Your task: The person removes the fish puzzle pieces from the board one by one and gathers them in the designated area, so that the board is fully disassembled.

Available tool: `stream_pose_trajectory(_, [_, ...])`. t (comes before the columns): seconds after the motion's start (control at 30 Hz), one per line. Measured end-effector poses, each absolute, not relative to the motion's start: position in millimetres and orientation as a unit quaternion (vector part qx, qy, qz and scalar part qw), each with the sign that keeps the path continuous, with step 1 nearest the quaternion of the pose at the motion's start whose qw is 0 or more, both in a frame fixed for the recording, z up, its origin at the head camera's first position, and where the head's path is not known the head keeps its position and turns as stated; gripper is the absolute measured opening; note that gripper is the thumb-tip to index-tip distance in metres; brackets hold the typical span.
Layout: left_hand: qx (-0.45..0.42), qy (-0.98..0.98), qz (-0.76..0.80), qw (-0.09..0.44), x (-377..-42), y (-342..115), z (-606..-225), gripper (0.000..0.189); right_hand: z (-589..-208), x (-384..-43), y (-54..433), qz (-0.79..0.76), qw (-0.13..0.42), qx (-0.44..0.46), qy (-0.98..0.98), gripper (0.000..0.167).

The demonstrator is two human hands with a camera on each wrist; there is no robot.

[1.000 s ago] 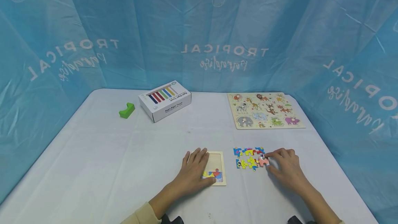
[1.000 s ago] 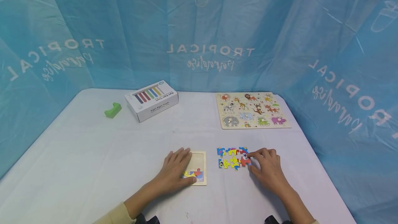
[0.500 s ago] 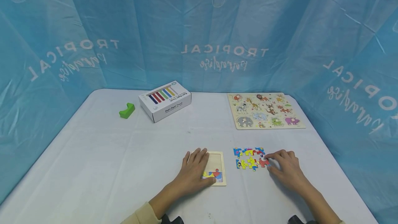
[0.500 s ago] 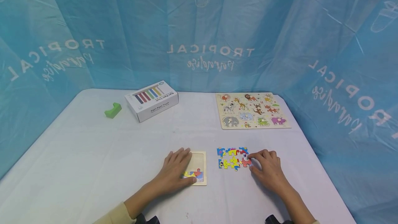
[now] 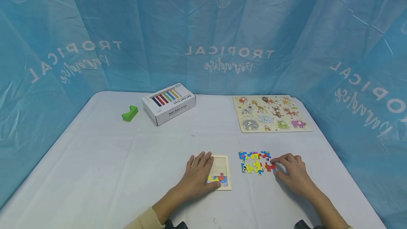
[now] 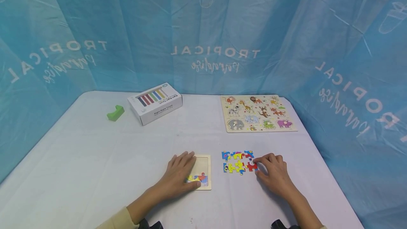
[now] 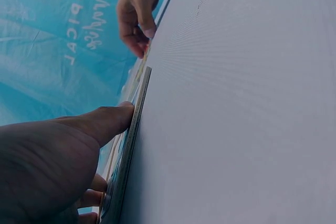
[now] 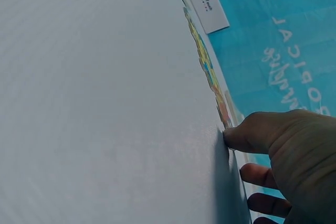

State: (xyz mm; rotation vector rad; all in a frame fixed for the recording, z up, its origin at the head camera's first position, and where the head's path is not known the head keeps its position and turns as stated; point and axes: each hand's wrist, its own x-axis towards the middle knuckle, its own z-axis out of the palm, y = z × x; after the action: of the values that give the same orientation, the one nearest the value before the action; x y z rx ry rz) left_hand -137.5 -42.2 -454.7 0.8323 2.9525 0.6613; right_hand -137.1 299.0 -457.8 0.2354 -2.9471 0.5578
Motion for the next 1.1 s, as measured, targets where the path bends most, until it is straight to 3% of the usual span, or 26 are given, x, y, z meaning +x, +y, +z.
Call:
stream_pose_trajectory(0.23, [0.260, 0.940, 0.221, 0.001, -136, -43, -454, 0.079, -455, -137, 297, 0.183, 0.074, 0.073, -0.978, 0.035])
stream_pose_trajectory(0.5, [0.257, 0.938, 0.235, 0.009, -135, -44, -454, 0.081, -445, -136, 282, 0.189, 0.119, 0.096, -0.970, 0.038])
stream_pose_trajectory(1.1, [0.235, 0.933, 0.272, -0.017, -132, -72, -455, 0.068, -440, -145, 210, 0.205, 0.164, 0.152, -0.953, 0.030])
